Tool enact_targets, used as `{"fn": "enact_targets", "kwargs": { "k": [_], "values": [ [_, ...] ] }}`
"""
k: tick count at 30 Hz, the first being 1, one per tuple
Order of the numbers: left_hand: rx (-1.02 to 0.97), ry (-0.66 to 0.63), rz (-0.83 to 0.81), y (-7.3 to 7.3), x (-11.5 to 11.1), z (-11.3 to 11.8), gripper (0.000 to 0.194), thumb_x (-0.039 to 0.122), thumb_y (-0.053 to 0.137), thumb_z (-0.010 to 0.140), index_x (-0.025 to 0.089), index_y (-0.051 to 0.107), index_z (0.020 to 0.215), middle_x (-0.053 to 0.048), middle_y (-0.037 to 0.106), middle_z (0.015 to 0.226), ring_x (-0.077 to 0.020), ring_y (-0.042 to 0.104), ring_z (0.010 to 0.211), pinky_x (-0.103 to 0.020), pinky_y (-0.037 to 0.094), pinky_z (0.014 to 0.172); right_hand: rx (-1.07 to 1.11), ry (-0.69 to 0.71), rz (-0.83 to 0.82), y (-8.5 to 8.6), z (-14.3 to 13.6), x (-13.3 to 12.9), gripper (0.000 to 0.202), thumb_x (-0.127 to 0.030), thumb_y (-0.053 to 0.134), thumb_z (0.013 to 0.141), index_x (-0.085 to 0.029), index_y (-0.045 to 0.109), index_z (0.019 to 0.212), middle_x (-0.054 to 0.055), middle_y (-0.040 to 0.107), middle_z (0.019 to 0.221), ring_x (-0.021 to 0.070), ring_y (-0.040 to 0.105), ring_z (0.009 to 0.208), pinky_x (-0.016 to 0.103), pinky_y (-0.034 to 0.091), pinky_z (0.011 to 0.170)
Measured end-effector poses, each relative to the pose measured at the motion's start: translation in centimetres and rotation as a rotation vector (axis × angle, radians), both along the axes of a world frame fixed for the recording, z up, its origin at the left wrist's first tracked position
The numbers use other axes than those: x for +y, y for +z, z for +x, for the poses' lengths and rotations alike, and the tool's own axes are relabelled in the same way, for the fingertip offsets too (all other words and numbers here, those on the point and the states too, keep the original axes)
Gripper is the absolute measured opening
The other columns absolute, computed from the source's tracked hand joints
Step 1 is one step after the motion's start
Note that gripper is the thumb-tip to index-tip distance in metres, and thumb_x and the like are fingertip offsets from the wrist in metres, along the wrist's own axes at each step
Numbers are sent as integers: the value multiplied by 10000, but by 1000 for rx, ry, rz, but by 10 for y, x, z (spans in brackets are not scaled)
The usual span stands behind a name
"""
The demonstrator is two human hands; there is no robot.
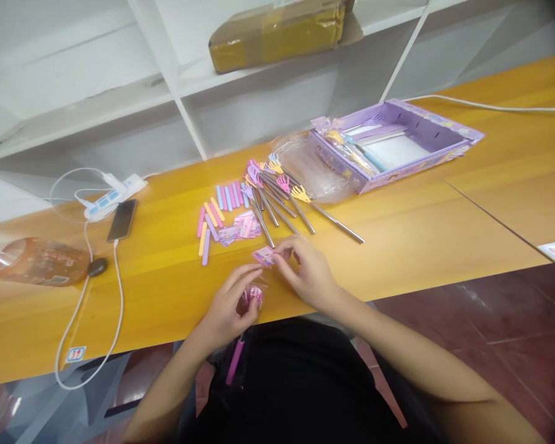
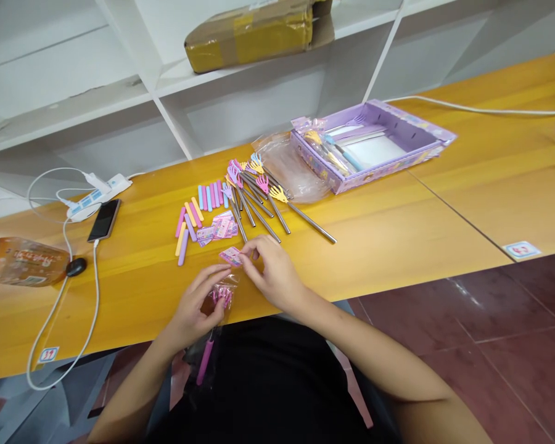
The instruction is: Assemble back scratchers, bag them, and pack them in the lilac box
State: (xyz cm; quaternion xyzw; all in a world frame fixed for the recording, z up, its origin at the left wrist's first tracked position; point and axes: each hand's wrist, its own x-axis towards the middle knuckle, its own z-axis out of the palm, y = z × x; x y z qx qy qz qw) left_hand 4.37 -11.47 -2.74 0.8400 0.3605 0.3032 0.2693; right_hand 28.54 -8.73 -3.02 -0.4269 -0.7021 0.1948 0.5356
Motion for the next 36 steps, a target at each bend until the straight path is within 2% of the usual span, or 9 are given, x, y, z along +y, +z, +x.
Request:
{"fn": "enact_targets", "kwargs": {
  "k": [5,10,13,21,25,30,36],
  "values": [
    [-7,46,48,-4,0,-2,604,170,661,1057,312,538,1631,-120,634,1586,-265,629,1479,-445,541,1257,22,1,-29,0,1,-1,47,-212,656,1092,-257,647,1096,20,701,914,189,672,752,333,549,686],
    [-30,154,141,-5,1,-1,592,209,703,1056,319,560,1620,-110,669,1560,-269,658,1455,-455,563,1240,54,28,7,-3,0,1,100,-184,655,1083,-268,649,1135,41,752,1016,219,751,893,367,635,814],
    [-56,223,160,-5,1,-1,601,232,721,1050,315,559,1623,-119,662,1565,-290,646,1474,-481,570,1234,56,29,24,-2,-1,1,121,-167,661,1076,-271,650,1138,38,754,1021,215,756,890,366,650,814],
    [-48,74,-11,-3,-2,-4,704,248,732,1036,349,475,1684,-125,571,1664,-306,579,1544,-475,524,1277,114,-2,45,-1,-1,-2,116,-175,672,1075,-268,667,1144,46,751,1042,208,760,896,374,666,823],
    [-55,23,-61,0,-3,-4,709,238,691,1054,362,438,1705,-129,524,1704,-321,562,1555,-515,505,1290,126,8,28,0,0,-2,103,-184,662,1079,-268,671,1138,50,753,1044,213,758,904,381,655,827],
    [-29,16,-60,-2,-4,-5,709,243,668,1066,364,418,1719,-131,529,1694,-321,576,1535,-489,558,1234,81,31,21,5,1,-3,86,-194,639,1083,-267,659,1123,49,738,989,217,734,857,390,634,783],
    [10,37,-63,-6,-5,-7,679,271,676,1065,333,457,1705,-142,554,1662,-319,616,1489,-478,555,1236,-3,98,47,3,2,-2,134,-153,635,1065,-262,645,1143,41,707,980,203,702,847,369,616,774]
  ]
}}
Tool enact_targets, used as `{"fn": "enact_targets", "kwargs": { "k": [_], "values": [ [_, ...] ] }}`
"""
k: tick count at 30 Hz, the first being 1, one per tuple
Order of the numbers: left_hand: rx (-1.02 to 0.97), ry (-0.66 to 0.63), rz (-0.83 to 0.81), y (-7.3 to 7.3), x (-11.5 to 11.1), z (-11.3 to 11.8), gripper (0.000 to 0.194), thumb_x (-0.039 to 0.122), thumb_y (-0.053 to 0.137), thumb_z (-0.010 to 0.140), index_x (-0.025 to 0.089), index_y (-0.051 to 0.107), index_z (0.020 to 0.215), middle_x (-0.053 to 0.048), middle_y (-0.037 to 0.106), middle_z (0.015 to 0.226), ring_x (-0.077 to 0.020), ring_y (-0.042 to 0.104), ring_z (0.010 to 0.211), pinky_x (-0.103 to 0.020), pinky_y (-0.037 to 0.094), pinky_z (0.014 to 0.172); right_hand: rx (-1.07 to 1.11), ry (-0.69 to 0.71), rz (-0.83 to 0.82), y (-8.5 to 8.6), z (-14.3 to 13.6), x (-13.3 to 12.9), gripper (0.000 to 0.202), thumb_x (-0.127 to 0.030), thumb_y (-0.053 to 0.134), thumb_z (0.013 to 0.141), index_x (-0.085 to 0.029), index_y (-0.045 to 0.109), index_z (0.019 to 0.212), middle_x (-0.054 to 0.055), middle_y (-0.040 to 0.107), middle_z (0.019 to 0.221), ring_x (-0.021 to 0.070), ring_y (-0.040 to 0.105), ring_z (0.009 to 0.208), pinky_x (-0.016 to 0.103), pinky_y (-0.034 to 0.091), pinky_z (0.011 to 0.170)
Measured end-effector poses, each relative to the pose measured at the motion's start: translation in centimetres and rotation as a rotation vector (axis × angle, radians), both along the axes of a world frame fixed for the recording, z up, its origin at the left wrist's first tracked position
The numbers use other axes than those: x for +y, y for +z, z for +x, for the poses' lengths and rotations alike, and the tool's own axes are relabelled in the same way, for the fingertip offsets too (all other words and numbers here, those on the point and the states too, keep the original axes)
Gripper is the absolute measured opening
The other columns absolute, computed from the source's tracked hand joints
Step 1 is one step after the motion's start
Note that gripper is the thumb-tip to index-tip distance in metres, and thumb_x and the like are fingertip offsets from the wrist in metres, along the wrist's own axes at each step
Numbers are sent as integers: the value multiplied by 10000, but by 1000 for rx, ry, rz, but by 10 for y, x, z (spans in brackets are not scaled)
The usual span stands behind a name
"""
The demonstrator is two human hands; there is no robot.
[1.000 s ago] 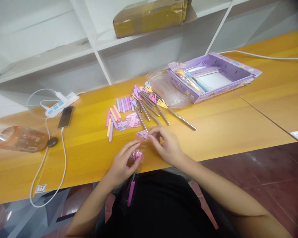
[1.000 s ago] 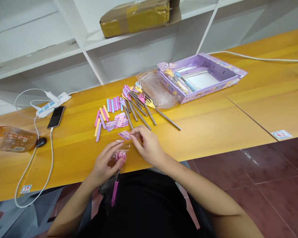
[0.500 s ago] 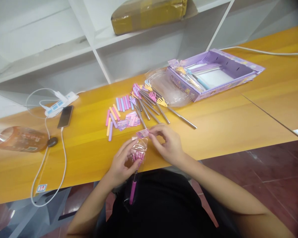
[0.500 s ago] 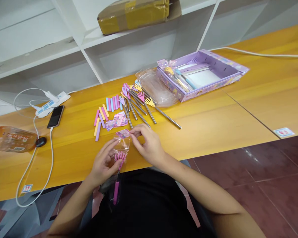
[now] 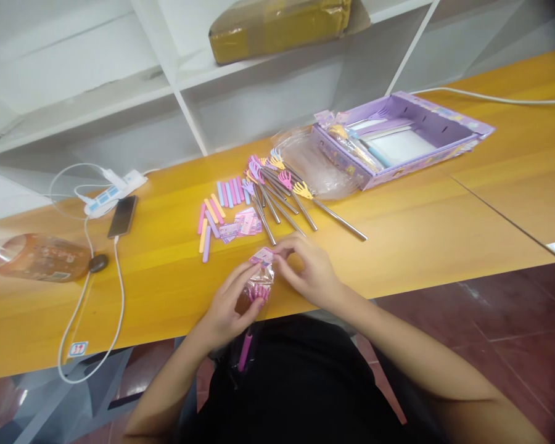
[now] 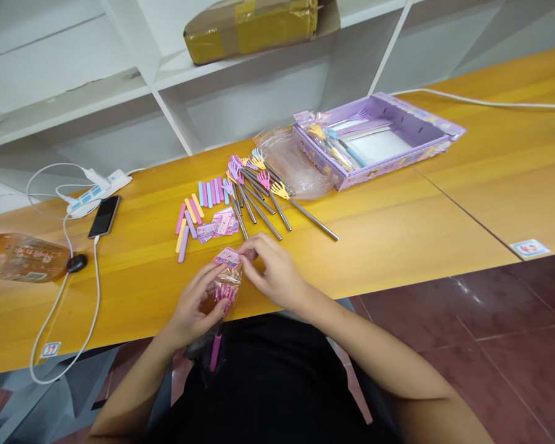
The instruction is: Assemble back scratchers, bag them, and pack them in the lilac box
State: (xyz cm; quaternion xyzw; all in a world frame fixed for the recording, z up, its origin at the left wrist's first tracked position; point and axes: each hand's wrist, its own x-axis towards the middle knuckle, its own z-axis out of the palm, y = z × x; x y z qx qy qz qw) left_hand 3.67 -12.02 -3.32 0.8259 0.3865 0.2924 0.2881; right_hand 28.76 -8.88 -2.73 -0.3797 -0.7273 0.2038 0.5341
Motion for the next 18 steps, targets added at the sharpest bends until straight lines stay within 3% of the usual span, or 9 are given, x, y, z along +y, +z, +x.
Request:
{"fn": "enact_targets", "kwargs": {
  "k": [6,12,18],
  "values": [
    [23,-11,18,3,0,1,681,265,692,1052,317,474,1695,-138,601,1620,-318,583,1524,-474,499,1290,-57,44,57,1,0,0,188,-118,626,1058,-265,659,1171,53,720,1024,214,702,879,377,616,784],
    [-13,-6,-19,2,0,0,676,255,680,1059,334,466,1696,-138,554,1671,-315,612,1495,-489,534,1262,31,-59,-4,0,1,-1,163,-159,635,1067,-271,670,1179,52,699,1000,214,700,848,386,636,767],
    [-65,-47,-32,6,0,-1,689,194,665,1036,337,481,1685,-125,566,1670,-320,564,1550,-518,491,1304,65,-54,-18,2,1,-1,240,-161,636,1076,-275,711,1273,66,686,1039,218,714,875,409,656,808]
  ]
}}
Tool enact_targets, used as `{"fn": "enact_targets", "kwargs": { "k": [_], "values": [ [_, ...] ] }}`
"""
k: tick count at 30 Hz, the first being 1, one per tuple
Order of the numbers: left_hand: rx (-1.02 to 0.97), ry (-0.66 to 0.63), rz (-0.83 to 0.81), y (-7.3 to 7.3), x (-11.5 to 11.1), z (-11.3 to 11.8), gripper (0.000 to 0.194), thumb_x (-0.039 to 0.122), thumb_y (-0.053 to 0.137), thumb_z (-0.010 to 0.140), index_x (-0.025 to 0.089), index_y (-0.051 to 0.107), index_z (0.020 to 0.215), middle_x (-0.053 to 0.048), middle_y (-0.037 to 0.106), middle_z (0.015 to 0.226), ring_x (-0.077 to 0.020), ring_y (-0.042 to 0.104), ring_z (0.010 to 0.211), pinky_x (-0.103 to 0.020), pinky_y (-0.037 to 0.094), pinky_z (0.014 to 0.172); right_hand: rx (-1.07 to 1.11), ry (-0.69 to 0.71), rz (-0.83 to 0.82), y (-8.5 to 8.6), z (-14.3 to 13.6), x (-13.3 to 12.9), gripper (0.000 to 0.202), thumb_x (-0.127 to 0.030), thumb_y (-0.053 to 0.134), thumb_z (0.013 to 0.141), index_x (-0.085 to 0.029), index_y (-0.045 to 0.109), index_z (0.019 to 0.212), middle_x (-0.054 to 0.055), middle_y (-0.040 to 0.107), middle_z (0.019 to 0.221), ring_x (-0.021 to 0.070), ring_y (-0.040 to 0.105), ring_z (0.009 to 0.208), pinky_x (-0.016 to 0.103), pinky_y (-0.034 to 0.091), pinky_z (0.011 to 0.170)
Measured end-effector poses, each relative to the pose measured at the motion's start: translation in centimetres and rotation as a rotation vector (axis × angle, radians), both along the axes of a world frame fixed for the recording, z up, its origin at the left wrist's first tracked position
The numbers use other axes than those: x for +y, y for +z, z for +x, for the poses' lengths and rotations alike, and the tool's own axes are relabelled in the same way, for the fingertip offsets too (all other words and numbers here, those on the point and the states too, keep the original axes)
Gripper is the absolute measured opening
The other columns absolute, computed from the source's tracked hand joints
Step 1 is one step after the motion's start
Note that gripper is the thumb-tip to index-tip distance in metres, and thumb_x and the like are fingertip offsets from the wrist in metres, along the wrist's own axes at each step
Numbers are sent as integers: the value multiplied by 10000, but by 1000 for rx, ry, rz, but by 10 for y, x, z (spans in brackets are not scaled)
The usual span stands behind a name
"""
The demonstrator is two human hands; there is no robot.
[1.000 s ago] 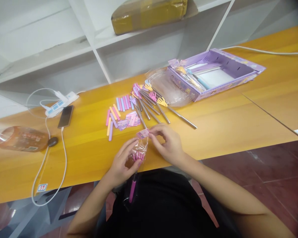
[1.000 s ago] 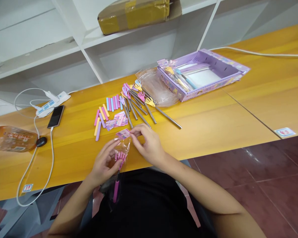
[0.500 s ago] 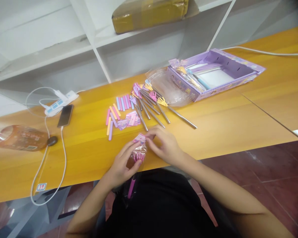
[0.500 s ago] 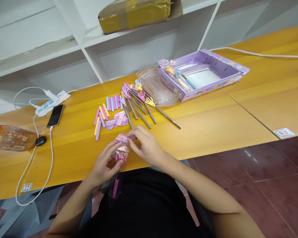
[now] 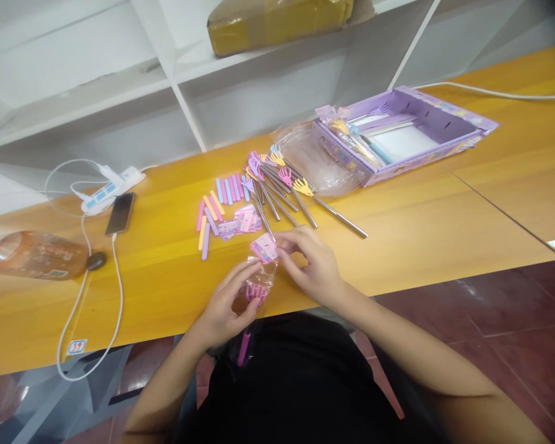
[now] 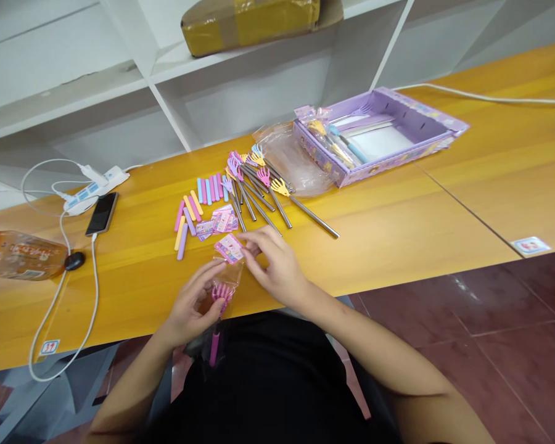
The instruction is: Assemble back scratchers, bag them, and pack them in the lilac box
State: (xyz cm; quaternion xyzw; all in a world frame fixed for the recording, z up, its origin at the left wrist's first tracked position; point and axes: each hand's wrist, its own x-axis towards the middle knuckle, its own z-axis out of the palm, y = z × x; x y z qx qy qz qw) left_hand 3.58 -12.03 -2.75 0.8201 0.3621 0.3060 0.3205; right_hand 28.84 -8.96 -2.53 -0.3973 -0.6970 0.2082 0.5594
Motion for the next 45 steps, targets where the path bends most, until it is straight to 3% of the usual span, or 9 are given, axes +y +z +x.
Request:
{"fn": "enact_targets", "kwargs": {
  "k": [4,10,15,21,25,32,45],
  "values": [
    [20,-43,-21,5,0,0,715,158,650,1016,319,475,1690,-129,587,1653,-325,572,1544,-534,481,1314,28,91,-46,0,1,1,141,-194,663,1067,-269,742,1158,63,672,1036,213,696,871,395,652,785],
    [55,-74,-11,7,0,2,748,140,650,1005,336,461,1702,-116,579,1661,-318,565,1550,-516,476,1318,120,224,-231,-6,0,2,418,-270,746,1038,-280,638,1442,65,686,1160,177,693,837,339,639,732],
    [79,-69,-3,7,-1,3,777,123,659,983,342,466,1703,-119,581,1656,-327,577,1539,-514,494,1303,126,137,-231,-3,3,3,103,-330,735,1063,-252,729,1130,51,736,1054,206,704,914,379,611,852],
    [81,-65,-13,6,-1,1,768,128,654,988,341,470,1702,-115,583,1649,-320,588,1525,-501,496,1301,130,66,-251,-2,4,4,191,-431,762,1052,-246,732,1016,21,674,901,179,607,765,331,520,683],
    [71,-68,-25,6,-1,1,747,143,647,1005,344,468,1702,-108,572,1664,-314,573,1540,-492,481,1313,221,113,-298,-3,3,3,224,-461,761,1054,-242,734,1016,23,724,886,186,663,764,352,560,721],
    [50,-52,7,7,-1,1,742,132,645,1002,341,477,1694,-107,588,1639,-304,579,1529,-468,491,1301,240,138,-287,-2,4,1,227,-459,763,1056,-243,748,989,43,777,936,213,736,843,381,603,781],
    [32,-33,10,5,-2,1,750,106,635,995,330,473,1692,-113,591,1630,-297,587,1515,-456,489,1297,78,101,-116,1,5,0,50,-283,757,1065,-239,780,1056,44,775,939,207,732,848,359,587,752]
  ]
}}
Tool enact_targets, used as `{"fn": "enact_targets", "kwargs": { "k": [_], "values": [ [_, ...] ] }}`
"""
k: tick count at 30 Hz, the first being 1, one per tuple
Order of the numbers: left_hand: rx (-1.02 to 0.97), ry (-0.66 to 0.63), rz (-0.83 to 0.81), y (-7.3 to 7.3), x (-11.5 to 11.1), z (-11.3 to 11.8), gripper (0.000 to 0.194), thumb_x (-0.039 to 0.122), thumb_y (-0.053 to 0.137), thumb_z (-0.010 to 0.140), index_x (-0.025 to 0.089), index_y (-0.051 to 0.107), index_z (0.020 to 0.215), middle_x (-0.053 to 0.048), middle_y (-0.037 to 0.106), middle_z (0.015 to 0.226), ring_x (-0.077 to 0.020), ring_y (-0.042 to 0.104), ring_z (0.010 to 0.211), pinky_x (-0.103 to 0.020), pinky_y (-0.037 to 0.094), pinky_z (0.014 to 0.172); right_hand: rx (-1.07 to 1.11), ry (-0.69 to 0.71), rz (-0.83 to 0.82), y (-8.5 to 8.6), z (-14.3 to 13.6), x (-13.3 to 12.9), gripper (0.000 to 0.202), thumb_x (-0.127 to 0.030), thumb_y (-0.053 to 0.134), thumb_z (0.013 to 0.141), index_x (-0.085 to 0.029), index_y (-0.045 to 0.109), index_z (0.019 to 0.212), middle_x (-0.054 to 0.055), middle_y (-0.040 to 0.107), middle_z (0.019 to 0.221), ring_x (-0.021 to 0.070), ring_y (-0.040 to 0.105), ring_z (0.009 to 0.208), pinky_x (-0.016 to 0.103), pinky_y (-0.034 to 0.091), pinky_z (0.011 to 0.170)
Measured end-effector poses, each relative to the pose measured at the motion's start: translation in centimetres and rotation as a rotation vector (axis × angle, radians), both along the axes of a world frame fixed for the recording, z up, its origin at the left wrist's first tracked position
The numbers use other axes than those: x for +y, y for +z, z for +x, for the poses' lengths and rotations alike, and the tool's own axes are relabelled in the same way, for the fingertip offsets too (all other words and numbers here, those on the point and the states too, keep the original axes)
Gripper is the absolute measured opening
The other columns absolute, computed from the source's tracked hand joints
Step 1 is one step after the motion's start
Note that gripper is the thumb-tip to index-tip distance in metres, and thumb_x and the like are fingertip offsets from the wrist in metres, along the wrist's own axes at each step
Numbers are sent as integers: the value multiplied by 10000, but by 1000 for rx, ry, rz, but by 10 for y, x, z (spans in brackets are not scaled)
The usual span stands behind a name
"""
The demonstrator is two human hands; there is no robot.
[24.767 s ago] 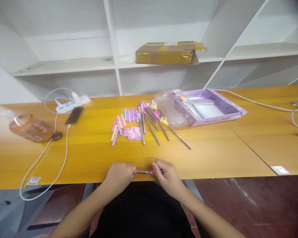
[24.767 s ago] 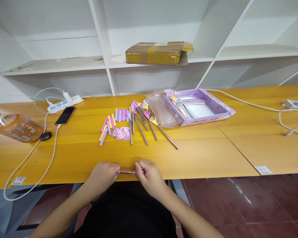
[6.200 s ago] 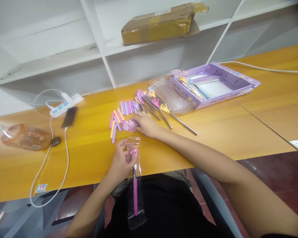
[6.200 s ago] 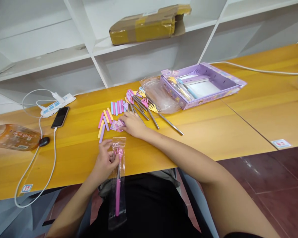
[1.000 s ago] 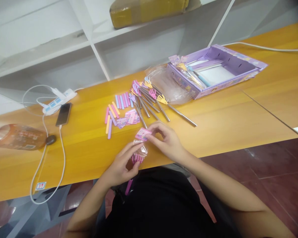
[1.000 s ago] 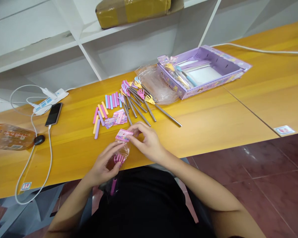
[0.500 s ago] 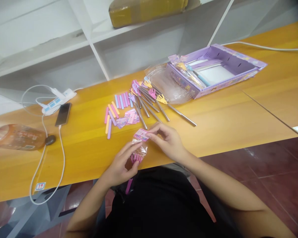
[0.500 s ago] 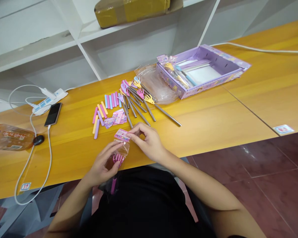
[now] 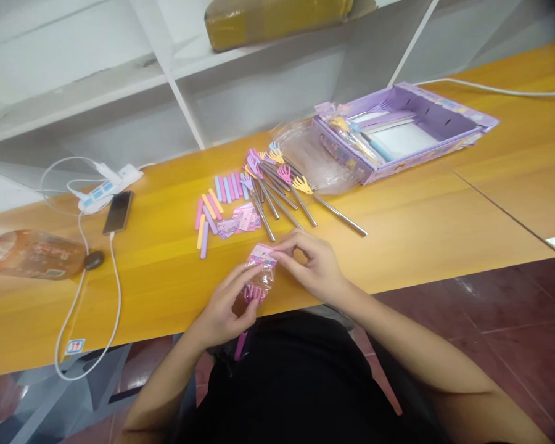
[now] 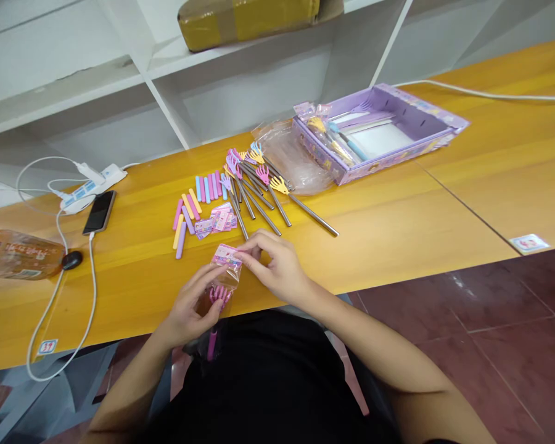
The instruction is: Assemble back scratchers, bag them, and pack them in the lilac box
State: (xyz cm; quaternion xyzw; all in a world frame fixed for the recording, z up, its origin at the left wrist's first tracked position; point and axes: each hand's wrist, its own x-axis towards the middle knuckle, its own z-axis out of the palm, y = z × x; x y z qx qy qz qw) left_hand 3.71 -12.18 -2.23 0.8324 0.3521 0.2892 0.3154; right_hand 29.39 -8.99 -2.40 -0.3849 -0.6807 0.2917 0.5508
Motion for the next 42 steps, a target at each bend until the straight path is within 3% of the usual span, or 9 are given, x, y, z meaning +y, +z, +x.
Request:
{"fn": "enact_targets", "kwargs": {
  "k": [4,12,17,29,36,42],
  "values": [
    [-5,0,-1,-1,0,0,751,114,646,991,335,478,1688,-106,588,1640,-293,587,1519,-445,481,1303,-17,13,55,-1,0,1,52,-245,746,1066,-245,786,1099,50,768,964,213,732,870,357,593,750],
    [4,-3,4,-3,0,-1,742,131,650,998,330,481,1692,-108,607,1624,-298,588,1514,-453,489,1295,-111,-9,242,-2,-4,0,238,-131,702,1051,-243,714,1261,37,696,959,189,684,800,344,592,729],
    [-6,-3,8,-2,0,0,736,130,644,1001,325,483,1692,-109,613,1612,-297,598,1496,-454,504,1280,-155,-10,262,-2,-4,0,211,-142,702,1052,-238,690,1239,81,657,1114,188,682,845,361,618,762],
    [8,13,39,-2,-1,0,723,144,651,1005,320,486,1686,-117,613,1578,-287,617,1463,-425,514,1256,-202,28,308,-2,0,-2,358,-101,631,1032,-235,679,1361,116,612,1166,267,685,1045,429,627,854],
    [-17,42,64,-2,-1,-1,734,144,658,999,310,485,1693,-118,614,1552,-277,641,1419,-400,529,1234,-309,67,401,-9,-1,-1,530,-88,619,992,-285,629,1483,106,629,1166,258,689,973,416,616,802],
    [-11,45,55,-3,-1,-1,721,152,662,1004,314,492,1685,-117,600,1566,-281,618,1447,-415,510,1257,-306,31,361,-9,-1,-1,496,-93,614,1003,-282,629,1461,115,607,1203,260,683,1011,419,625,815]
  ]
}}
